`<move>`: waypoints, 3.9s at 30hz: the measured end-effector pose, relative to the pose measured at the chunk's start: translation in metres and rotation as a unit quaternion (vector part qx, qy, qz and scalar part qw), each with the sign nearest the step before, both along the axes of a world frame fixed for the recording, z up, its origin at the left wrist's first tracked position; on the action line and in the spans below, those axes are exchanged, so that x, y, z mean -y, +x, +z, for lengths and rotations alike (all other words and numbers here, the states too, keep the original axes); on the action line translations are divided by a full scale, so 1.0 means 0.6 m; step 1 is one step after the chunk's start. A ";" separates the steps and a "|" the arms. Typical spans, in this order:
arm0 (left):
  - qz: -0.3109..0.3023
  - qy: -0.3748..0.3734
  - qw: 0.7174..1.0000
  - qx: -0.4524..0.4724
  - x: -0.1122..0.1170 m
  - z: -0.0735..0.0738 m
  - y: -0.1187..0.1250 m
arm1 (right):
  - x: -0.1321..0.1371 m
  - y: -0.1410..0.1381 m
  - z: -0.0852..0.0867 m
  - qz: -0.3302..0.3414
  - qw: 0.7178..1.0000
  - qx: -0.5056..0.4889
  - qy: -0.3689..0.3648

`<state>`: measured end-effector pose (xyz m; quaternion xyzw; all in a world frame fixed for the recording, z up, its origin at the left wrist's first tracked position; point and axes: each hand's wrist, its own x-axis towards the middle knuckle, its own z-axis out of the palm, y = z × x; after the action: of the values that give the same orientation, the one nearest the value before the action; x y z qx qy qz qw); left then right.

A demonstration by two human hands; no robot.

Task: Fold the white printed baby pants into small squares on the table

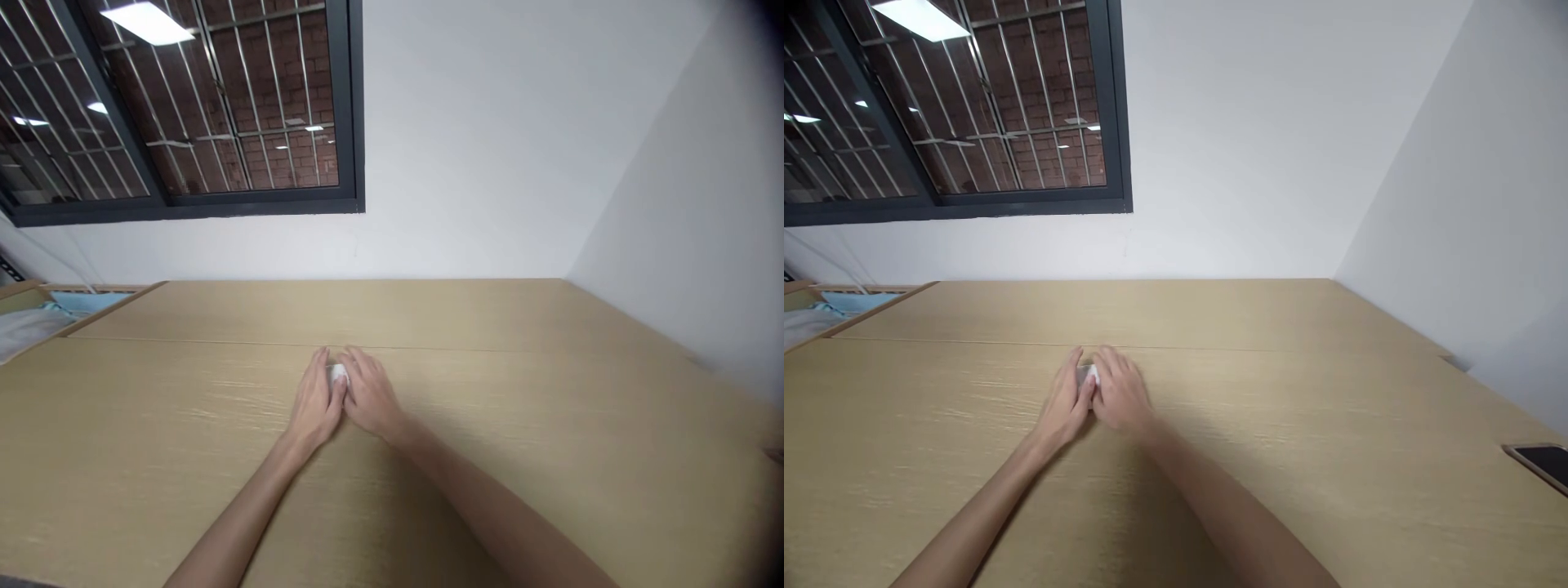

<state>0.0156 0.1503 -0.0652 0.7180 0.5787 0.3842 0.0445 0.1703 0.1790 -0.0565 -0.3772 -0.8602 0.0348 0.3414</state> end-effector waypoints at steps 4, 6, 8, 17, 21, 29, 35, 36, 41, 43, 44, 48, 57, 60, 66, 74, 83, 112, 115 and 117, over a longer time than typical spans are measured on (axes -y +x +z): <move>-0.040 -0.083 0.994 -0.052 0.007 -0.030 0.010 | 0.010 -0.009 -0.019 0.075 0.992 0.099 0.009; -0.026 -0.122 0.987 -0.098 0.008 -0.040 0.007 | 0.008 -0.008 -0.034 0.059 0.991 0.120 0.003; -0.004 -0.139 0.981 -0.138 0.010 -0.046 0.001 | 0.006 -0.004 -0.046 0.041 0.990 0.133 -0.001; 0.058 -0.146 0.965 -0.208 0.014 -0.054 -0.012 | 0.002 0.035 -0.041 0.029 0.990 0.136 -0.036; 0.097 -0.147 0.964 -0.201 0.011 -0.062 -0.018 | -0.006 0.060 -0.040 0.046 0.988 0.139 -0.057; 0.026 -0.036 0.971 -0.234 0.021 -0.031 -0.025 | -0.013 0.074 -0.034 0.065 0.995 0.068 -0.030; -0.033 -0.035 0.975 -0.217 0.035 0.002 -0.014 | -0.013 0.074 -0.028 0.088 0.992 0.052 -0.079; -0.032 -0.037 0.976 -0.213 0.034 0.004 -0.015 | -0.014 0.075 -0.028 0.088 0.991 0.053 -0.085; -0.036 -0.048 0.978 -0.198 0.020 0.001 -0.031 | -0.023 0.073 -0.031 0.080 0.992 0.049 -0.087; -0.040 -0.046 0.982 -0.181 0.013 -0.001 -0.037 | -0.028 0.071 -0.035 0.074 0.993 0.049 -0.076; -0.040 -0.044 0.983 -0.172 0.009 -0.003 -0.039 | -0.031 0.069 -0.037 0.071 0.994 0.049 -0.069; -0.039 -0.035 0.988 -0.145 -0.002 -0.007 -0.046 | -0.038 0.063 -0.039 0.064 0.996 0.031 -0.054; -0.060 -0.027 0.998 0.001 0.007 0.031 -0.054 | -0.049 0.057 0.027 0.053 0.954 -0.196 -0.218; -0.088 -0.075 0.990 0.085 0.008 0.033 -0.055 | -0.072 0.050 0.035 0.025 0.937 -0.212 -0.278; -0.103 -0.186 0.972 0.101 0.019 0.024 -0.055 | -0.116 0.031 0.020 -0.044 0.953 -0.114 -0.276; -0.042 -0.190 0.977 -0.092 0.032 0.024 -0.033 | -0.136 0.008 0.001 -0.066 0.953 -0.070 -0.289; -0.050 -0.107 0.973 -0.199 0.087 0.032 0.031 | -0.012 0.006 0.088 0.174 0.973 0.080 -0.130; 0.033 -0.185 0.926 -0.327 0.112 0.015 0.107 | -0.123 0.038 -0.010 0.156 0.962 0.178 -0.136; 0.032 -0.181 0.928 -0.325 0.109 0.024 0.106 | -0.127 0.041 -0.011 0.140 0.965 0.166 -0.143; 0.029 -0.171 0.931 -0.320 0.106 0.027 0.101 | -0.132 0.045 -0.014 0.113 0.968 0.159 -0.159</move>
<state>0.0765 0.0864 -0.0487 0.7673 0.6398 0.0301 -0.0318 0.1972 0.2584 -0.0647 -0.3276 -0.9239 0.1489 0.1302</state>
